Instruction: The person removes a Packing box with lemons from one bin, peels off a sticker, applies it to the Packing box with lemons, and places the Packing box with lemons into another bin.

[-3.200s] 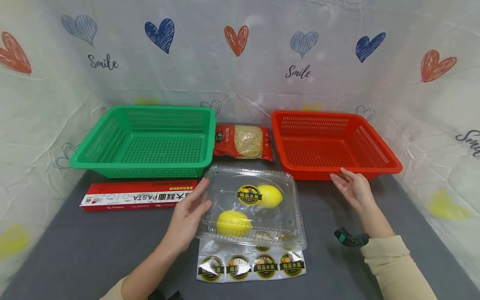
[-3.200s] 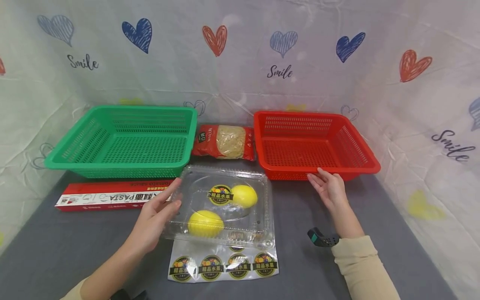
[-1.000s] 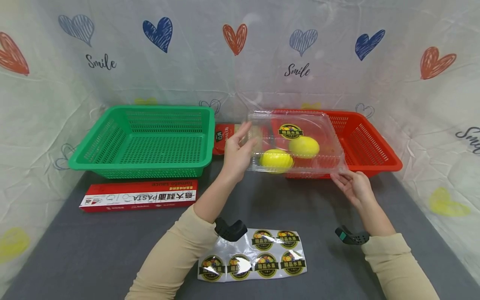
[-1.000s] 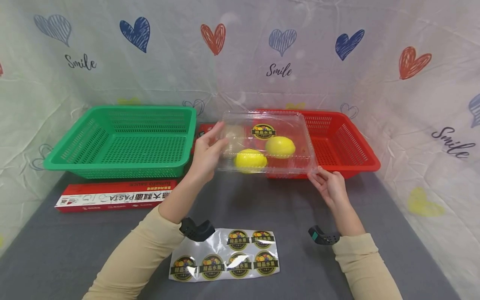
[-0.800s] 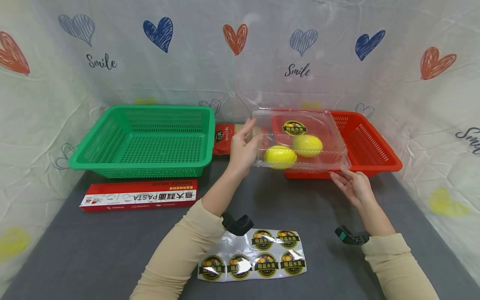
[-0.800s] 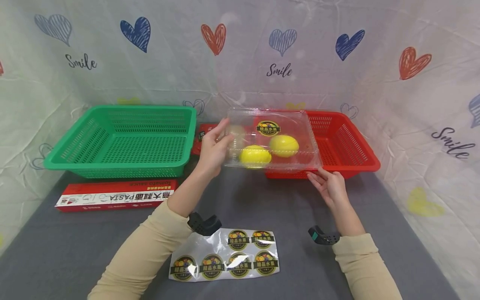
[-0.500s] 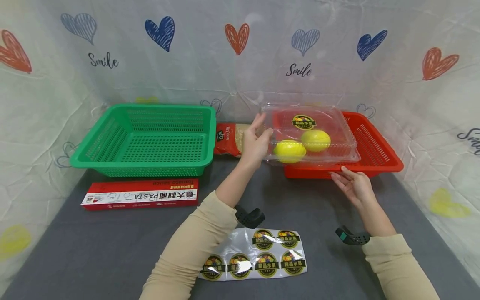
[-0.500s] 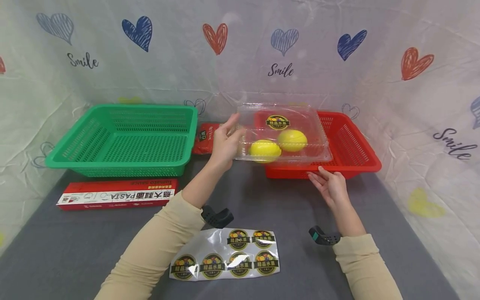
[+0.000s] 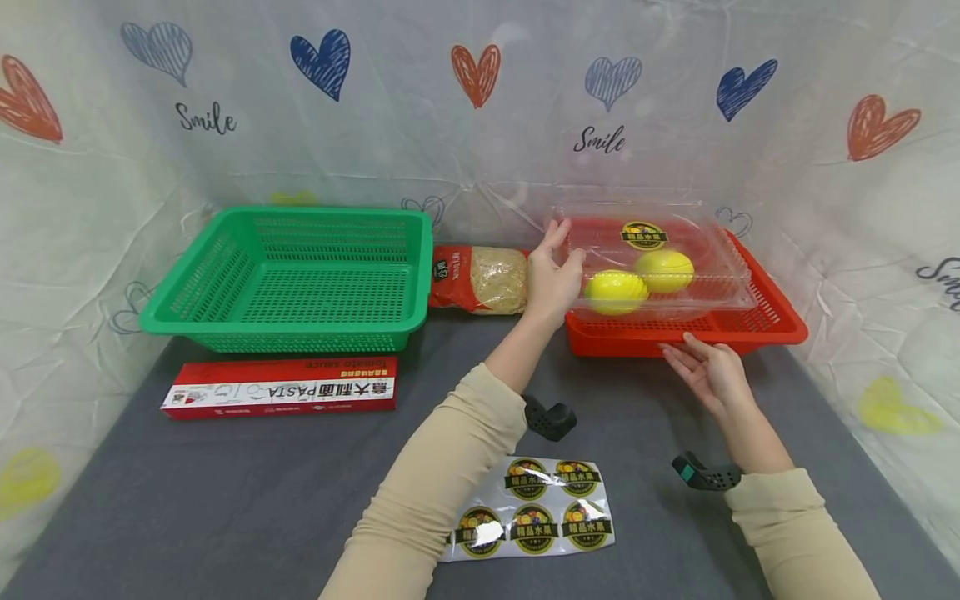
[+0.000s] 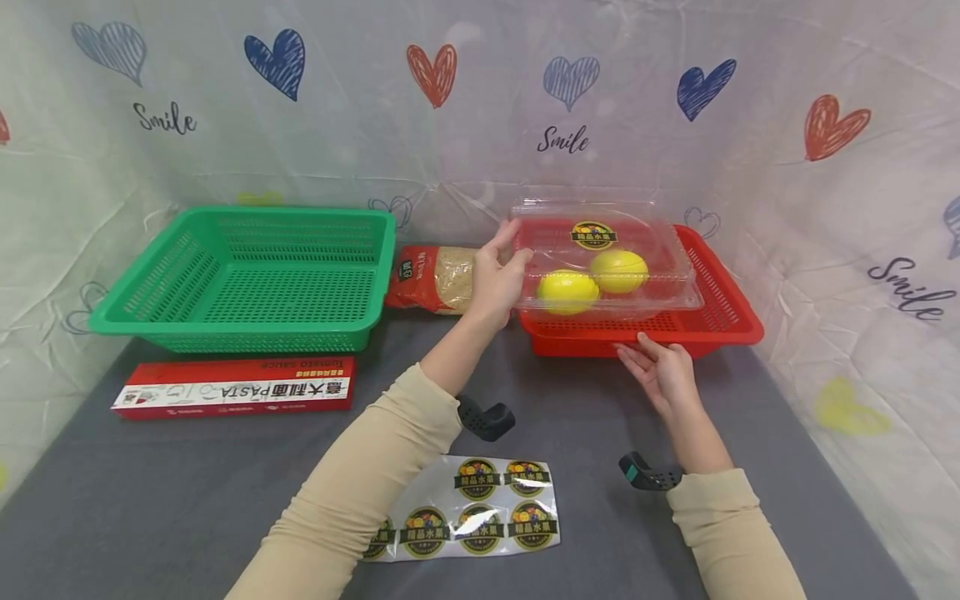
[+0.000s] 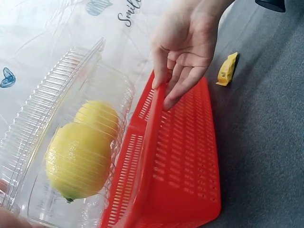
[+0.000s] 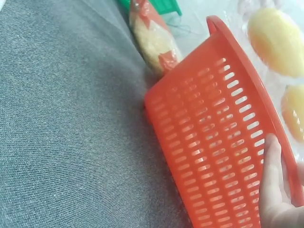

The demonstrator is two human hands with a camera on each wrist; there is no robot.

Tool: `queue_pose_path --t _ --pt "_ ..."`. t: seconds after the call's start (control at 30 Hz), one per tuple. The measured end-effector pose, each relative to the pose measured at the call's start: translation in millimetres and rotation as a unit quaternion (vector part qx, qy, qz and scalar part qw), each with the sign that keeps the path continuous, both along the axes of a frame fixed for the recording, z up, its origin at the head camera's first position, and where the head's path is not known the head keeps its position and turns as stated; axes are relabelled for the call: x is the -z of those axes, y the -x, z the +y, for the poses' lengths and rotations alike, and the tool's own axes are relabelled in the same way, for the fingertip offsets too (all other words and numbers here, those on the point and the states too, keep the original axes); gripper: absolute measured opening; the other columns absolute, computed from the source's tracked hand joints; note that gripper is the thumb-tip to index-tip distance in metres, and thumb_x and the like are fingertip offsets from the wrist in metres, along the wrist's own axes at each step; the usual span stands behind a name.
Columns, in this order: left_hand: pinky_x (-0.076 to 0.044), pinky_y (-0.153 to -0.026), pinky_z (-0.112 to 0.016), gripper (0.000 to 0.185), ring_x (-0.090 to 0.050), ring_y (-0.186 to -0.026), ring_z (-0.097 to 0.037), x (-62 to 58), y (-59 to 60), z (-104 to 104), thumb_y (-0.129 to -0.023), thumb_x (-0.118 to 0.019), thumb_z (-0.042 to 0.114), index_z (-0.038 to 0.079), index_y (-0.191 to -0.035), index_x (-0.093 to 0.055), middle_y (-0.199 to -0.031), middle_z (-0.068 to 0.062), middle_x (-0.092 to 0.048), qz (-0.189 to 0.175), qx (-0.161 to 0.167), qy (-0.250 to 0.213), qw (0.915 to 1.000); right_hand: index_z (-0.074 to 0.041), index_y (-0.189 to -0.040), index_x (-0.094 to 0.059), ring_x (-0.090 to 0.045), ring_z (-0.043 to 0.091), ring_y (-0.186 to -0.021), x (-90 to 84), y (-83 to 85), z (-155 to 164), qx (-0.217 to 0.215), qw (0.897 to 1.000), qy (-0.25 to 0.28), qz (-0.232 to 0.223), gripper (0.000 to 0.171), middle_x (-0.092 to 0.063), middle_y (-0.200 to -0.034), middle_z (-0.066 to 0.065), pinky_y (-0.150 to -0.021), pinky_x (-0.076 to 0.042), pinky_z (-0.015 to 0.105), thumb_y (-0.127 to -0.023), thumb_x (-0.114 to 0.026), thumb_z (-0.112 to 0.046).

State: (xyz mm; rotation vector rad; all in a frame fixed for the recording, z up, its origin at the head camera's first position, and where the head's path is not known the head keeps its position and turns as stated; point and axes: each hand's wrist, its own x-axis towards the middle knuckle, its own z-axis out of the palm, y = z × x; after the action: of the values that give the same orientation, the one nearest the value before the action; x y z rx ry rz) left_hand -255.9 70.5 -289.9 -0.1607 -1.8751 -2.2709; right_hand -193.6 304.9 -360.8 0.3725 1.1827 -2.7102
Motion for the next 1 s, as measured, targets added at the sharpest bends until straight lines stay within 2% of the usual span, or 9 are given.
queue_pose_path --t 0.07,0.13,0.23,0.33,0.4,0.6,0.7,0.83,1.0 --pt "-0.043 -0.070 -0.013 0.046 -0.028 -0.132 -0.010 2.0 1.3 4.1 -0.087 -0.052 -0.004 0.003 -0.131 -0.048 -0.144 -0.007 -0.034 0.004 -0.011 0.011 0.9999 -0.001 -0.102 -0.056 -0.066 0.027 -0.085 -0.3 -0.3 -0.1 0.001 1.000 0.000 -0.002 0.015 -0.065 -0.092 0.012 -0.080 -0.050 0.035 -0.090 -0.056 -0.008" --pt "-0.042 -0.078 -0.012 0.045 -0.029 -0.131 -0.010 4.1 2.4 7.1 -0.086 -0.053 -0.003 0.003 -0.131 -0.049 -0.143 -0.007 -0.035 0.004 -0.019 0.018 0.9996 -0.002 -0.104 -0.055 -0.066 0.027 -0.085 -0.3 -0.3 -0.2 0.001 1.000 -0.001 -0.004 0.017 -0.065 -0.093 0.012 -0.082 -0.049 0.035 -0.089 -0.057 -0.009" --pt "-0.045 -0.061 -0.015 0.046 -0.039 -0.126 -0.011 7.8 4.3 10.6 -0.088 -0.053 -0.001 0.006 -0.133 -0.048 -0.144 -0.003 -0.034 -0.004 -0.016 0.020 0.9997 -0.003 -0.106 -0.055 -0.066 0.027 -0.086 -0.2 -0.5 -0.8 0.003 1.000 -0.004 -0.010 0.020 -0.066 -0.093 0.010 -0.082 -0.049 0.035 -0.087 -0.059 -0.009" --pt "-0.035 -0.045 -0.016 0.047 -0.041 -0.124 -0.009 11.1 5.9 13.8 -0.088 -0.053 0.000 0.008 -0.134 -0.047 -0.145 0.000 -0.033 -0.011 -0.013 0.016 0.9997 -0.003 -0.105 -0.056 -0.066 0.026 -0.086 0.0 -0.7 -0.9 0.004 1.000 -0.009 -0.012 0.019 -0.067 -0.093 0.009 -0.084 -0.048 0.035 -0.088 -0.059 -0.010" --pt "-0.035 -0.045 -0.016 0.047 -0.038 -0.126 -0.009 12.7 7.3 16.1 -0.088 -0.052 -0.001 0.007 -0.134 -0.046 -0.145 -0.001 -0.033 -0.011 -0.012 0.009 0.9998 -0.003 -0.103 -0.056 -0.066 0.026 -0.086 -0.2 -0.7 -0.9 0.003 1.000 -0.012 -0.010 0.015 -0.066 -0.093 0.010 -0.083 -0.048 0.034 -0.089 -0.057 -0.009" --pt "-0.042 -0.055 -0.015 0.047 -0.029 -0.131 -0.009 17.7 10.2 24.0 -0.087 -0.053 -0.001 0.006 -0.133 -0.047 -0.143 -0.004 -0.036 -0.013 -0.024 0.014 0.9995 -0.003 -0.098 -0.058 -0.066 0.026 -0.085 -1.0 0.1 -1.2 0.002 1.000 -0.008 -0.010 0.011 -0.065 -0.092 0.010 -0.080 -0.050 0.034 -0.091 -0.054 -0.009" --pt "-0.047 -0.072 -0.016 0.047 -0.030 -0.131 -0.009 24.0 11.3 27.2 -0.086 -0.054 0.000 0.007 -0.133 -0.048 -0.143 -0.003 -0.037 -0.024 -0.030 0.020 0.9991 -0.004 -0.100 -0.057 -0.066 0.026 -0.085 -0.7 0.4 -1.9 0.006 1.000 -0.009 -0.014 0.012 -0.066 -0.093 0.008 -0.080 -0.050 0.033 -0.090 -0.055 -0.010" --pt "-0.039 -0.094 -0.020 0.047 -0.031 -0.131 -0.010 33.7 12.1 30.2 -0.087 -0.055 0.002 0.009 -0.133 -0.048 -0.142 -0.002 -0.038 -0.036 -0.033 0.036 0.9982 -0.006 -0.106 -0.053 -0.066 0.026 -0.086 -0.6 -0.2 -3.0 0.015 1.000 -0.008 -0.024 0.017 -0.066 -0.094 0.006 -0.081 -0.050 0.033 -0.089 -0.056 -0.010" --pt "-0.045 -0.087 -0.020 0.047 -0.032 -0.130 -0.012 38.7 13.5 33.2 -0.088 -0.056 0.005 0.010 -0.134 -0.047 -0.143 -0.002 -0.037 -0.039 -0.024 0.050 0.9977 -0.009 -0.109 -0.051 -0.066 0.025 -0.087 -0.8 -1.7 -2.3 0.018 0.999 -0.009 -0.024 0.020 -0.067 -0.094 0.005 -0.082 -0.049 0.033 -0.089 -0.057 -0.011"
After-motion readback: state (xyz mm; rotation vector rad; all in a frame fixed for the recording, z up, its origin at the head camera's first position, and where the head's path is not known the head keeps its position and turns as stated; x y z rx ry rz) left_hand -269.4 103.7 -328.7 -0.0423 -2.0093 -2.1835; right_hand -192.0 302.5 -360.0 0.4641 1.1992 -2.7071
